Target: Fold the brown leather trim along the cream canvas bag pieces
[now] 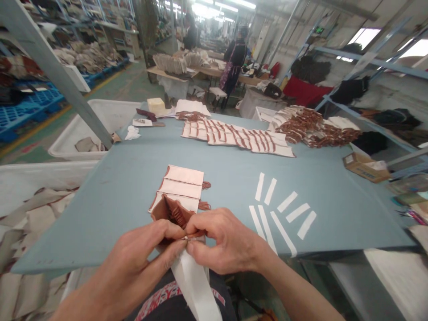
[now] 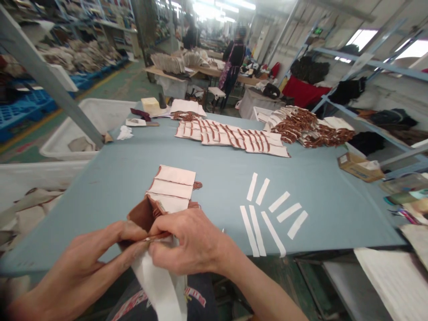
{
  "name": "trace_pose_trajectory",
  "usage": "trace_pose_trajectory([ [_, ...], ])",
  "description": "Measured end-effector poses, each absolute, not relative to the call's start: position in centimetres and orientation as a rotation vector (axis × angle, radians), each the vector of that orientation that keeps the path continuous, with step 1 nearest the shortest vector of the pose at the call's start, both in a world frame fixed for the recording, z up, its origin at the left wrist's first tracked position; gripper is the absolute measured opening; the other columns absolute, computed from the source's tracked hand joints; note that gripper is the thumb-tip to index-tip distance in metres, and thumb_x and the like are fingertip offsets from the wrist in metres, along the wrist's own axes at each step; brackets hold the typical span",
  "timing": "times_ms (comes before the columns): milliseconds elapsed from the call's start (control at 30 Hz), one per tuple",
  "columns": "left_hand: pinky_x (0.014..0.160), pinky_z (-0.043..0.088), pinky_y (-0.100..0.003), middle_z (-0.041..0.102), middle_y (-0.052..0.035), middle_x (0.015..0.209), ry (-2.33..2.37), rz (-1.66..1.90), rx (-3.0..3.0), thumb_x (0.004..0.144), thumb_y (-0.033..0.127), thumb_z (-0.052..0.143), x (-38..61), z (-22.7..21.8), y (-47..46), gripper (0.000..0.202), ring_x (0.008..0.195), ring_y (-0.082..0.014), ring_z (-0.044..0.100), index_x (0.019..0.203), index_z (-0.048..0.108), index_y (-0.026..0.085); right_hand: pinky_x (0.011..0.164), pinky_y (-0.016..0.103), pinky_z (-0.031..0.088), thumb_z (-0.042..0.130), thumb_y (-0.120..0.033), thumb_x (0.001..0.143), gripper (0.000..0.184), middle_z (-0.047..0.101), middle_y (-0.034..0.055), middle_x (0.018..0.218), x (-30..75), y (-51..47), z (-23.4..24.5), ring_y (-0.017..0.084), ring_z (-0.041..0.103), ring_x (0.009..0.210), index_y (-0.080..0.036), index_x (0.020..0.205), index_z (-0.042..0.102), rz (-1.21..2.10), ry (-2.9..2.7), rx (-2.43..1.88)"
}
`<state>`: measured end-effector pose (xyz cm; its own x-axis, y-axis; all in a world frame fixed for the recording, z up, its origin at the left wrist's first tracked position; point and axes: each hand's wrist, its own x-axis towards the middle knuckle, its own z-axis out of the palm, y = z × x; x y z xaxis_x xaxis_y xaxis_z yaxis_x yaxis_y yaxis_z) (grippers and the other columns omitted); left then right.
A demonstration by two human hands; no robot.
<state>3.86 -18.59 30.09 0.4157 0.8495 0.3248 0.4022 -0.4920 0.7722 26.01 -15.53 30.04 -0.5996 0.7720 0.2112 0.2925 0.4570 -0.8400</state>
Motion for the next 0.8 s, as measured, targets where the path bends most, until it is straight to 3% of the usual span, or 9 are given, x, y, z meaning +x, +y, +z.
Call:
trace_pose_trajectory([
  [100, 0.074, 0.051, -0.009, 0.076, 0.0106, 0.088, 1.028, 0.966, 2.188, 0.108, 0.018, 0.062, 3.7, 30.1, -18.8, 0.014, 0.074, -0.006, 0.072, 0.106, 0.068, 0.029, 0.062, 0.023, 0.037, 0.058, -0.017, 0.078, 0.007, 0.056, -0.005, 0.068, 25.4, -15.9, 29.4, 0.011, 0.051, 0.062, -0.021, 0.073, 0.06, 1.176, -1.986, -0.893],
  [233, 0.081, 0.053, -0.016, 0.074, 0.0019, 0.097, 0.861, 0.884, 2.34, 0.114, 0.012, 0.044, 2.8, 28.9, -19.1, 0.025, 0.083, -0.0104, 0.071, 0.124, 0.063, 0.025, 0.052, 0.022, 0.029, 0.058, -0.018, 0.078, 0.005, 0.047, -0.007, 0.063, 24.9, -16.4, 28.3, 0.01, 0.04, 0.055, -0.021, 0.074, 0.06, 1.452, -1.746, -0.924],
  [400, 0.084, 0.054, -0.028, 0.072, -0.0084, 0.106, 0.792, 0.836, 2.539, 0.11, 0.006, 0.041, 1.8, 26.3, -19.1, 0.04, 0.092, -0.0196, 0.068, 0.146, 0.056, 0.017, 0.06, 0.024, 0.034, 0.058, -0.029, 0.085, 0.011, 0.05, -0.0041, 0.069, 24.8, -16.8, 27.1, 0.013, 0.043, 0.065, -0.02, 0.078, 0.059, 1.665, -1.524, -0.868],
  [500, 0.081, 0.055, -0.031, 0.071, -0.0085, 0.099, 0.832, 0.774, 2.683, 0.111, 0.006, 0.038, 2.0, 25.8, -18.8, 0.04, 0.087, -0.0211, 0.066, 0.142, 0.06, 0.015, 0.064, 0.025, 0.037, 0.058, -0.031, 0.084, 0.012, 0.052, -0.003, 0.072, 24.9, -16.6, 26.8, 0.014, 0.044, 0.068, -0.019, 0.08, 0.06, 1.753, -1.456, -0.863],
  [633, 0.072, 0.053, -0.03, 0.072, -0.0078, 0.093, 0.828, 0.817, 2.741, 0.115, 0.011, 0.034, 2.8, 26.6, -18.1, 0.035, 0.079, -0.0204, 0.066, 0.136, 0.061, 0.014, 0.056, 0.023, 0.03, 0.06, -0.031, 0.08, 0.012, 0.047, -0.0051, 0.066, 25.1, -15.8, 27.1, 0.012, 0.038, 0.062, -0.02, 0.076, 0.058, 1.835, -1.492, -0.946],
  [800, 0.074, 0.054, -0.023, 0.072, -0.0017, 0.09, 0.819, 0.879, 2.504, 0.116, 0.017, 0.04, 3.2, 28.1, -18.0, 0.023, 0.078, -0.0157, 0.069, 0.125, 0.061, 0.022, 0.05, 0.022, 0.029, 0.057, -0.029, 0.079, 0.01, 0.045, -0.0066, 0.063, 25.3, -15.2, 28.4, 0.01, 0.036, 0.056, -0.021, 0.073, 0.057, 1.771, -1.619, -0.933],
])
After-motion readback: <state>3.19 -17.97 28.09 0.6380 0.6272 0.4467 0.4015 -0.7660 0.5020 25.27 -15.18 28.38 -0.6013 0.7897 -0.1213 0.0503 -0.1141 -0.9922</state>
